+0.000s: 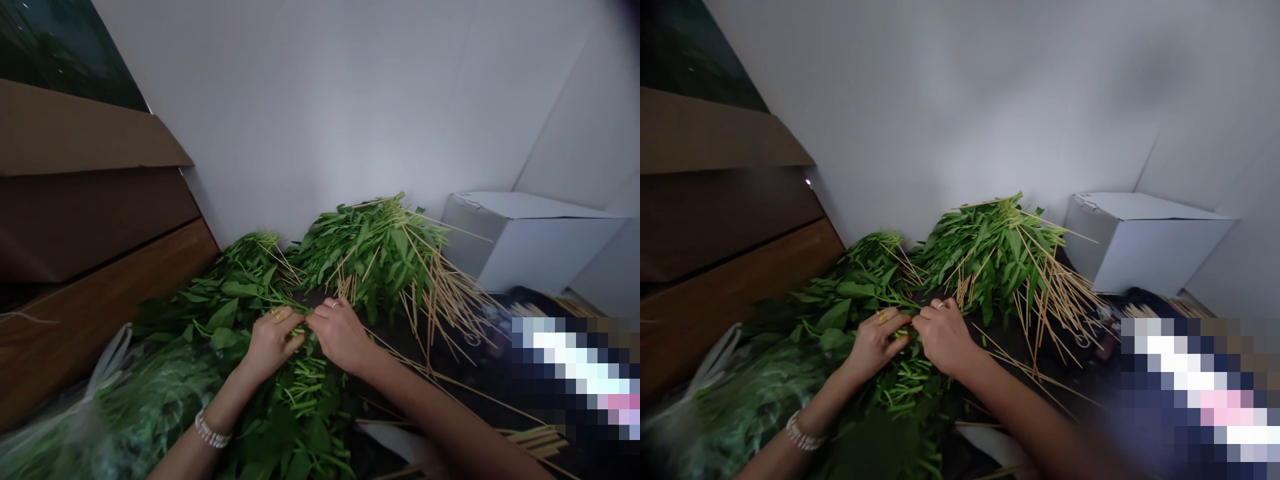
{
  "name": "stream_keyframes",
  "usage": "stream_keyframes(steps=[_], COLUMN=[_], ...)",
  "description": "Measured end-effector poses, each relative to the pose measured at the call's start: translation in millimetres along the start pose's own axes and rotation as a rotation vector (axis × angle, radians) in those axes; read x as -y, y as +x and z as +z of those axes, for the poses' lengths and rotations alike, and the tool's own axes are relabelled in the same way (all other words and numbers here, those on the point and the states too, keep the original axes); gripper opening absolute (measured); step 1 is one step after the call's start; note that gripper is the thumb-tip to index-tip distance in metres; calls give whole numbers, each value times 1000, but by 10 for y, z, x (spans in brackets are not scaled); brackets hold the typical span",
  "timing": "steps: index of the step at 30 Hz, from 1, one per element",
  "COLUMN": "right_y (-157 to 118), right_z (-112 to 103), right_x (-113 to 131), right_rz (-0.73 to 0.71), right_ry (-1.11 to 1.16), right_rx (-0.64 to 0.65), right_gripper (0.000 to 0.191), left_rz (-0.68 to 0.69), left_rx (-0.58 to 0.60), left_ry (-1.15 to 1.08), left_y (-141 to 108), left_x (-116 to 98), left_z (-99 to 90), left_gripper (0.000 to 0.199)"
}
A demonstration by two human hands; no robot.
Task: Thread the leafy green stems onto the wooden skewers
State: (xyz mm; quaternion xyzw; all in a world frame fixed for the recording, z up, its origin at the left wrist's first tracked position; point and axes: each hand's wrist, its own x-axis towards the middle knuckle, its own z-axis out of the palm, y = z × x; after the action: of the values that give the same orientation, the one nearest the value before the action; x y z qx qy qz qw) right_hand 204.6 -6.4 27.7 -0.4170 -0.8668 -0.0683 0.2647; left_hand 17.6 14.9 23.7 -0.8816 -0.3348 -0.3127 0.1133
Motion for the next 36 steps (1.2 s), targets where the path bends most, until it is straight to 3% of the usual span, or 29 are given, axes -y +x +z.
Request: stream_keyframes(steps=[6,10,13,17,19,23,29,36], right_y=[61,98,87,31,4,-20,-32,-37], right_z=[52,84,52,14,34,140,255,252], right_x=[-53,-151,-306,-460,-480,-474,-448,-426], right_rz=[159,303,399,402,391,386,323,303], right_ry=[492,853,897,801,714,501,386,363], right_rx=[-41,-27,-30,29,39,-26,-3,2], right_gripper=[16,21,25,30,31,32,17,17], left_rz=[-265,-443,-576,-526,-516,-531,-298,-400], left_rx=[-117,-176,-323,-432,-373,-126,95,310], left_ry=[-322,-455,-446,-307,-282,-172,8,89], left_y=[66,86,74,61,53,5,-123,-172], left_x=[-95,25,228,373,356,291,395,507], left_z=[-3,-28,-75,-112,-101,-28,200,369], left_gripper=[14,17,18,20,22,21,27,30])
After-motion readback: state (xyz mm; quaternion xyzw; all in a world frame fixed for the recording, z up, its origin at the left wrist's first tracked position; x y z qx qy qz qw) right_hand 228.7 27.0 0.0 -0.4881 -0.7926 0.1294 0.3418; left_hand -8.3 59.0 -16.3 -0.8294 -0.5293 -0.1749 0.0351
